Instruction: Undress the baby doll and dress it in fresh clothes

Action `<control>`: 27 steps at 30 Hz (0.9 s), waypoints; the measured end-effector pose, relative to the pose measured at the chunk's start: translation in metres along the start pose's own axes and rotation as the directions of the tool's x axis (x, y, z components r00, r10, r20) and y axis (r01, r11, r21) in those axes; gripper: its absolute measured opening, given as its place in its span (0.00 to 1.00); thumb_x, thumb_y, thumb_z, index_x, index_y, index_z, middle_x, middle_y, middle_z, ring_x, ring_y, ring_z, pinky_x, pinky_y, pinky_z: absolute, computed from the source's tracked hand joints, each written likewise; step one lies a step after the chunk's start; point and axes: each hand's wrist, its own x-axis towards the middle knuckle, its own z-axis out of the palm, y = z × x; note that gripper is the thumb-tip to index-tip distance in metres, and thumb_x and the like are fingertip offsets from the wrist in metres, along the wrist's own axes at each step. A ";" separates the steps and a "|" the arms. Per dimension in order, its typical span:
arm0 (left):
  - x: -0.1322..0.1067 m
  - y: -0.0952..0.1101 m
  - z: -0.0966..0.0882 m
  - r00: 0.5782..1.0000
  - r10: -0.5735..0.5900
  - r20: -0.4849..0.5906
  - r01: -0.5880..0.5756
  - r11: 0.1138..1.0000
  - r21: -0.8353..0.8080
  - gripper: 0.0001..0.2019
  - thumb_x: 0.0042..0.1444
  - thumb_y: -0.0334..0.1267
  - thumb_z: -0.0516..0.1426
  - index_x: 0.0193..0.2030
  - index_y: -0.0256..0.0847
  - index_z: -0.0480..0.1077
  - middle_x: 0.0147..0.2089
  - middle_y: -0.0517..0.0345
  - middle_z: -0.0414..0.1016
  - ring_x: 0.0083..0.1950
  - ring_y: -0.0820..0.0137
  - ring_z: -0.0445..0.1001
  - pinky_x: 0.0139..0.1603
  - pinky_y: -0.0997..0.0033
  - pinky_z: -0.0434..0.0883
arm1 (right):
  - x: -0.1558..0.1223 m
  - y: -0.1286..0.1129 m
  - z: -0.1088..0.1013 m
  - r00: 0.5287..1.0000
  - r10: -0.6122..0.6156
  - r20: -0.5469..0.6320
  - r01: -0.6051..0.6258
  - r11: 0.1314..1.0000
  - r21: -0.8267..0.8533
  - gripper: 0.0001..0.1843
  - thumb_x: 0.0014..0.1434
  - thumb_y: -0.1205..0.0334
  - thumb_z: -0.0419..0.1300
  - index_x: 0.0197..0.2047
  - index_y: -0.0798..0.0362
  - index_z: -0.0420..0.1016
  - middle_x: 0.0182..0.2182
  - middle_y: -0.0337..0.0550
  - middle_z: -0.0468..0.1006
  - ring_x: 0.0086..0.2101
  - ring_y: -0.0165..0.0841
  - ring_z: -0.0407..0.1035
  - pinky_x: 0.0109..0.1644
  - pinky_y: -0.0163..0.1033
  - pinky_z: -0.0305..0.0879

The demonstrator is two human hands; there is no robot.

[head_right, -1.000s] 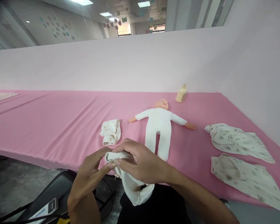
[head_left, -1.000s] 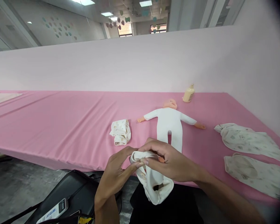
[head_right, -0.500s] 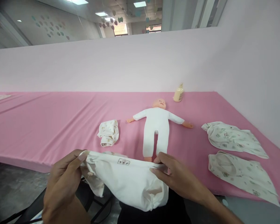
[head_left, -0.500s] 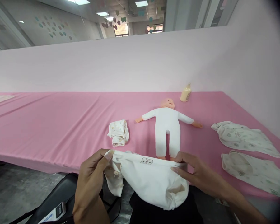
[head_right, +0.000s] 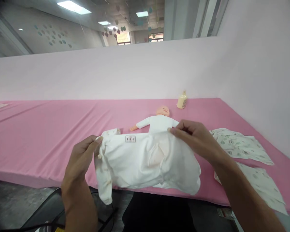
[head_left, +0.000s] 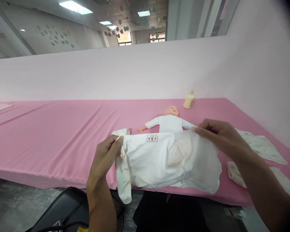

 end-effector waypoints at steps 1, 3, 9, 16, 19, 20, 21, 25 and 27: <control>0.017 -0.002 0.002 0.997 0.010 0.073 -0.013 0.999 0.033 0.18 0.60 0.50 0.56 0.25 0.39 0.66 0.23 0.62 0.64 0.26 0.75 0.63 0.27 0.78 0.61 | 0.015 -0.001 0.001 1.000 -0.002 -0.019 0.002 0.999 0.034 0.22 0.58 0.40 0.62 0.26 0.50 0.69 0.21 0.36 0.64 0.22 0.27 0.56 0.23 0.35 0.49; 0.056 -0.012 0.008 0.986 0.010 0.165 -0.028 0.994 0.108 0.19 0.60 0.51 0.54 0.25 0.38 0.64 0.25 0.60 0.67 0.28 0.75 0.64 0.30 0.77 0.62 | 0.050 0.005 0.011 1.000 -0.002 -0.021 0.004 0.996 0.093 0.23 0.56 0.41 0.64 0.26 0.52 0.69 0.22 0.36 0.65 0.22 0.26 0.56 0.24 0.35 0.48; 0.167 -0.080 0.039 0.896 -0.250 0.368 0.062 0.889 0.453 0.18 0.55 0.52 0.55 0.27 0.38 0.64 0.26 0.59 0.67 0.29 0.72 0.67 0.32 0.75 0.64 | 0.143 0.064 0.079 0.981 0.186 0.060 -0.194 0.966 0.169 0.19 0.55 0.47 0.64 0.25 0.52 0.65 0.20 0.35 0.65 0.24 0.28 0.60 0.28 0.35 0.55; 0.199 -0.111 0.078 0.920 -0.334 0.206 0.086 0.685 0.723 0.10 0.51 0.42 0.58 0.25 0.38 0.66 0.26 0.50 0.71 0.36 0.59 0.75 0.37 0.68 0.67 | 0.183 0.097 0.124 0.986 0.159 -0.043 -0.164 0.976 -0.146 0.14 0.59 0.56 0.59 0.25 0.51 0.64 0.27 0.41 0.71 0.34 0.35 0.67 0.37 0.38 0.58; 0.191 -0.108 0.096 0.956 -0.265 0.123 0.069 0.613 0.787 0.08 0.54 0.37 0.56 0.37 0.34 0.71 0.43 0.38 0.75 0.51 0.51 0.74 0.47 0.60 0.69 | 0.188 0.091 0.127 0.988 0.128 -0.085 -0.147 0.946 -0.287 0.08 0.61 0.58 0.57 0.33 0.53 0.71 0.39 0.51 0.76 0.45 0.43 0.68 0.44 0.41 0.59; 0.186 -0.106 0.104 0.968 -0.228 0.107 0.052 0.598 0.800 0.10 0.56 0.36 0.54 0.41 0.33 0.71 0.48 0.34 0.73 0.55 0.49 0.72 0.51 0.57 0.68 | 0.188 0.088 0.127 0.989 0.118 -0.089 -0.141 0.936 -0.321 0.07 0.62 0.58 0.57 0.36 0.53 0.72 0.41 0.53 0.76 0.47 0.44 0.68 0.46 0.42 0.58; 0.181 -0.103 0.112 0.978 -0.185 0.096 0.031 0.584 0.811 0.12 0.58 0.35 0.52 0.45 0.32 0.71 0.52 0.31 0.71 0.59 0.48 0.69 0.55 0.55 0.66 | 0.188 0.086 0.127 0.990 0.109 -0.090 -0.134 0.928 -0.348 0.08 0.63 0.58 0.56 0.38 0.53 0.72 0.42 0.54 0.77 0.47 0.45 0.68 0.46 0.43 0.58; 0.159 -0.085 0.151 0.972 0.020 0.232 -0.180 0.695 0.696 0.15 0.63 0.37 0.47 0.48 0.36 0.71 0.55 0.40 0.71 0.60 0.56 0.67 0.60 0.60 0.63 | 0.180 0.091 0.121 0.994 0.063 -0.088 -0.093 0.912 -0.399 0.10 0.64 0.55 0.55 0.37 0.52 0.72 0.41 0.51 0.78 0.44 0.43 0.69 0.46 0.43 0.58; 0.153 -0.077 0.171 0.937 0.065 0.343 -0.236 0.842 0.485 0.13 0.63 0.40 0.48 0.44 0.39 0.72 0.51 0.47 0.75 0.54 0.62 0.71 0.55 0.66 0.65 | 0.173 0.103 0.112 0.987 0.022 -0.161 -0.081 0.926 -0.370 0.11 0.65 0.54 0.53 0.37 0.52 0.71 0.42 0.49 0.78 0.44 0.41 0.69 0.46 0.41 0.58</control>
